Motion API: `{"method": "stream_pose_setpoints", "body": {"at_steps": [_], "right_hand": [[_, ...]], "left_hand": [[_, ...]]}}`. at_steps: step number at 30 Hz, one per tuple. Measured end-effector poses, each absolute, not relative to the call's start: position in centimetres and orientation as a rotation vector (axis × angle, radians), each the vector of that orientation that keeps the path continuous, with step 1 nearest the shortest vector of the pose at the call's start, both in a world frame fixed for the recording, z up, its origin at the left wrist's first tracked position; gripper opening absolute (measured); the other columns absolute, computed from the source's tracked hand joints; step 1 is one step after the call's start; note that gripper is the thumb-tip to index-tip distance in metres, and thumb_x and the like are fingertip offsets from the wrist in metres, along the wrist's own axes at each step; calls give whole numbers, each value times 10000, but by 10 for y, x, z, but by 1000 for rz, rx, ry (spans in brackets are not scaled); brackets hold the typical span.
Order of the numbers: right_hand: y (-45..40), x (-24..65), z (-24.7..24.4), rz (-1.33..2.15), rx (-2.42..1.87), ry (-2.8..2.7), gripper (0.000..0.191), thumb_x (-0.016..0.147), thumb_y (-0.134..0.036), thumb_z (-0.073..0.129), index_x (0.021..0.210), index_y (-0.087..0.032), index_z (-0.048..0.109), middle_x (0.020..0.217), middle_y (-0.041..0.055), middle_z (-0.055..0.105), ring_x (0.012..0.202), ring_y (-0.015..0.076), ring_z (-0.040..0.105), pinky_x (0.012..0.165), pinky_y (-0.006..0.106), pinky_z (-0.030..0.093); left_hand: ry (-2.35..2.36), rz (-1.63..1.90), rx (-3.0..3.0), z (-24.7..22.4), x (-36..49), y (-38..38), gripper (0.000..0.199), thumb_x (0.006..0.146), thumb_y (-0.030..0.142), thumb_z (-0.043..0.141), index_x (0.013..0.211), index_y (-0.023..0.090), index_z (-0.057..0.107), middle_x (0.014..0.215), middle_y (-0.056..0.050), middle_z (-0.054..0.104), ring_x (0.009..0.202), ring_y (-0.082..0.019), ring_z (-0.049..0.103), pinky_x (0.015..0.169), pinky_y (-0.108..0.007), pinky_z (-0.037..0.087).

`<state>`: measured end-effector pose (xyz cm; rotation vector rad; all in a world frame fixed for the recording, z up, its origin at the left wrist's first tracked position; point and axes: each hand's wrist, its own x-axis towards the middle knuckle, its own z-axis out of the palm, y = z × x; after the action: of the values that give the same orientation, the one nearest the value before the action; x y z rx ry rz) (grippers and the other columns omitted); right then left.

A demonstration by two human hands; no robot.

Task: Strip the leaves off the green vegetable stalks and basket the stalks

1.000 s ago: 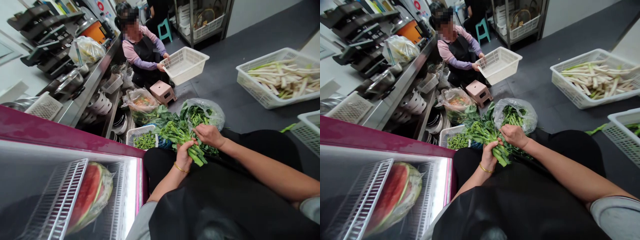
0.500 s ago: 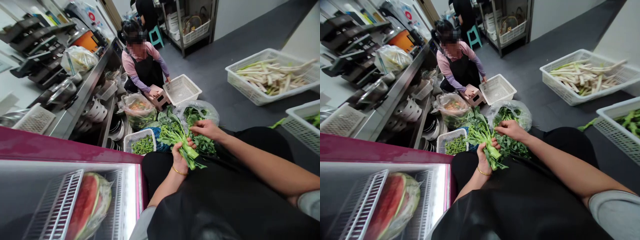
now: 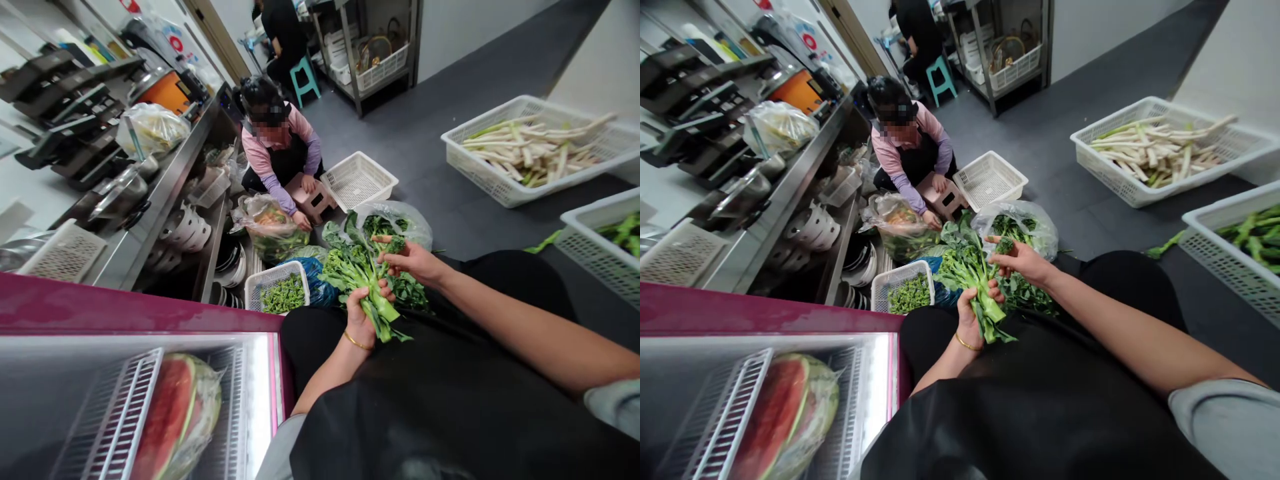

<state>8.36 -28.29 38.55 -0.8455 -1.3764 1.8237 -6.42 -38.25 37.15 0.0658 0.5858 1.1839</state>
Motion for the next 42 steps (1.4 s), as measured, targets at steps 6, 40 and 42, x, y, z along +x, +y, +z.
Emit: {"method": "stream_pose_setpoints", "body": {"at_steps": [6, 40, 42], "right_hand": [[-286, 90, 379, 1720, -949, -1487, 447, 623, -539, 778, 785, -147, 636, 563, -3, 601, 460, 120, 545, 455, 244, 456], [-314, 123, 366, 1623, -1139, -1429, 465, 636, -548, 731, 902, -167, 720, 921, 91, 722, 895, 268, 671, 864, 408, 530], [-308, 147, 366, 1417, -1232, -1357, 416, 685, -542, 696, 834, -154, 706, 828, 104, 722, 776, 250, 680, 785, 394, 542]], "left_hand": [[653, 1013, 164, 361, -66, -387, 410, 532, 284, 640, 884, 76, 652, 750, -104, 660, 627, -163, 594, 580, -254, 471], [724, 1043, 167, 369, -44, -376, 354, 580, 238, 616, 900, 86, 645, 694, -66, 648, 656, -165, 613, 630, -255, 453], [681, 975, 203, 369, -42, -376, 438, 579, 222, 608, 990, 77, 647, 725, -75, 670, 655, -165, 615, 612, -251, 446]]}}
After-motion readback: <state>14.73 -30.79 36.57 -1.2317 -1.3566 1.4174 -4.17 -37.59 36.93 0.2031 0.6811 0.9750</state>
